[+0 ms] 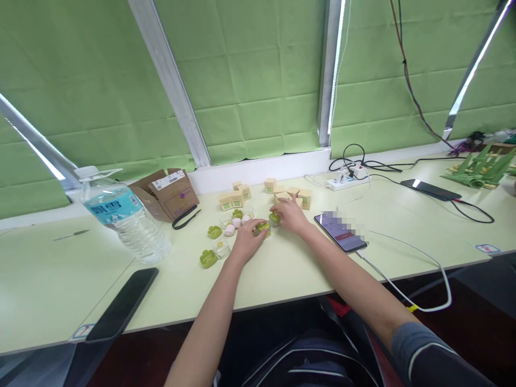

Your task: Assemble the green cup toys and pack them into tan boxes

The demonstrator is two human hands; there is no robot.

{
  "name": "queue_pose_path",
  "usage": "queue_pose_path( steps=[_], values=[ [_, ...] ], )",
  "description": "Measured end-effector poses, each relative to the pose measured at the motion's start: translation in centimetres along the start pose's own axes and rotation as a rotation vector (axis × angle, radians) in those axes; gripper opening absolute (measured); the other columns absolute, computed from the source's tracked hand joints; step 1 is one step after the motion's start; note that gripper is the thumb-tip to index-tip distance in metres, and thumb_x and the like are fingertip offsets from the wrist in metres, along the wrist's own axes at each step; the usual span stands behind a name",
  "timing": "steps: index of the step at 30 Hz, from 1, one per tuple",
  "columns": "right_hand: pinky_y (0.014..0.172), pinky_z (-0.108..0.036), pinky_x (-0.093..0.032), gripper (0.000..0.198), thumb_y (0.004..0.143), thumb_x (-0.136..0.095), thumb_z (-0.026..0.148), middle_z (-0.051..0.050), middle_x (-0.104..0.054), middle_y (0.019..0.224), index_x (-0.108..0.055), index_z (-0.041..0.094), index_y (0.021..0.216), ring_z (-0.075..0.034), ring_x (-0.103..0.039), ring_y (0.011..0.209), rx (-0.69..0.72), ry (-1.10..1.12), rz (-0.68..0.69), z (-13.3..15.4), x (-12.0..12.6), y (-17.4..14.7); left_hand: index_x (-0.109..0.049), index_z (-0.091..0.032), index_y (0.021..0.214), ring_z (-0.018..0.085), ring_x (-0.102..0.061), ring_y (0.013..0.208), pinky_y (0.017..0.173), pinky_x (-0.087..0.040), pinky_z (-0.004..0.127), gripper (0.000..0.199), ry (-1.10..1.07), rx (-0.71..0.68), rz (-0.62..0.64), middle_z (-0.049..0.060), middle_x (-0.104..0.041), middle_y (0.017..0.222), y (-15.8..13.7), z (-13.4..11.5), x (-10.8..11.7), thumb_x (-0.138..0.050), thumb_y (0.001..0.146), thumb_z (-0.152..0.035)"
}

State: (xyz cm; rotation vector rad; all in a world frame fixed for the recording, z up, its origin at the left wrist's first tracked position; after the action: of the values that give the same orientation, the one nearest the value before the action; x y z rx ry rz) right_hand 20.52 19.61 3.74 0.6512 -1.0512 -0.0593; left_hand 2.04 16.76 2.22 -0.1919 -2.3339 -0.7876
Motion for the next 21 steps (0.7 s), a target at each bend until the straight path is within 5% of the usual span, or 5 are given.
queue_pose_path(
  steps=[6,10,14,21],
  values=[
    [0.123,-0.065,-0.013,0.051,0.07,-0.055,-0.01,-0.002,-0.077,0.092,-0.075,0.025,0.101,-0.029,-0.06,0.127,0.051,0.157,-0.007,-0.1,-0.7,0.1,-0.073,-0.024,0.11,0.022,-0.067,0.108,0.097,-0.053,0.037,0.024,0.014,-0.013,-0.012,0.004,-0.075,0.115,0.0,0.2,0.1,-0.065,0.088,-0.029],
    [0.119,-0.056,-0.028,0.051,0.07,-0.054,-0.012,-0.002,-0.076,0.09,-0.076,0.023,0.1,-0.024,-0.068,0.105,0.141,0.224,0.008,0.3,-1.0,0.1,-0.072,-0.023,0.111,0.022,-0.067,0.109,0.098,-0.052,0.038,0.025,0.037,0.001,-0.016,0.006,-0.075,0.115,0.1,0.3,0.1,-0.064,0.088,-0.027],
    [0.099,-0.037,-0.047,0.05,0.072,-0.053,-0.013,-0.002,-0.074,0.086,-0.077,0.021,0.099,-0.017,-0.068,0.085,0.207,0.276,0.03,0.8,-0.9,0.0,-0.071,-0.022,0.112,0.023,-0.066,0.108,0.098,-0.053,0.04,0.026,0.07,0.01,-0.031,0.007,-0.074,0.114,0.2,0.3,0.2,-0.064,0.087,-0.026],
    [0.074,-0.023,-0.048,0.053,0.07,-0.055,-0.014,-0.002,-0.073,0.086,-0.078,0.02,0.105,-0.015,-0.066,0.081,0.188,0.294,0.086,1.1,-0.8,-0.1,-0.071,-0.022,0.111,0.025,-0.065,0.109,0.099,-0.052,0.043,0.026,0.073,0.029,-0.044,0.008,-0.072,0.114,0.2,0.5,0.4,-0.061,0.088,-0.024]
  ],
)
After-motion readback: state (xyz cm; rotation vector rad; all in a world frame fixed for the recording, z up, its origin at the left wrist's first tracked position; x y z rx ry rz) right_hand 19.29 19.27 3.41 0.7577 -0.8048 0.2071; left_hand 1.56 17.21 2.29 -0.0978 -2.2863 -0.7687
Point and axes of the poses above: each hand's wrist, its own y-axis towards the middle knuckle, its own x-axis out of the back of the hand, z = x × y, the point moved 4 cm from there along y, towards the middle knuckle
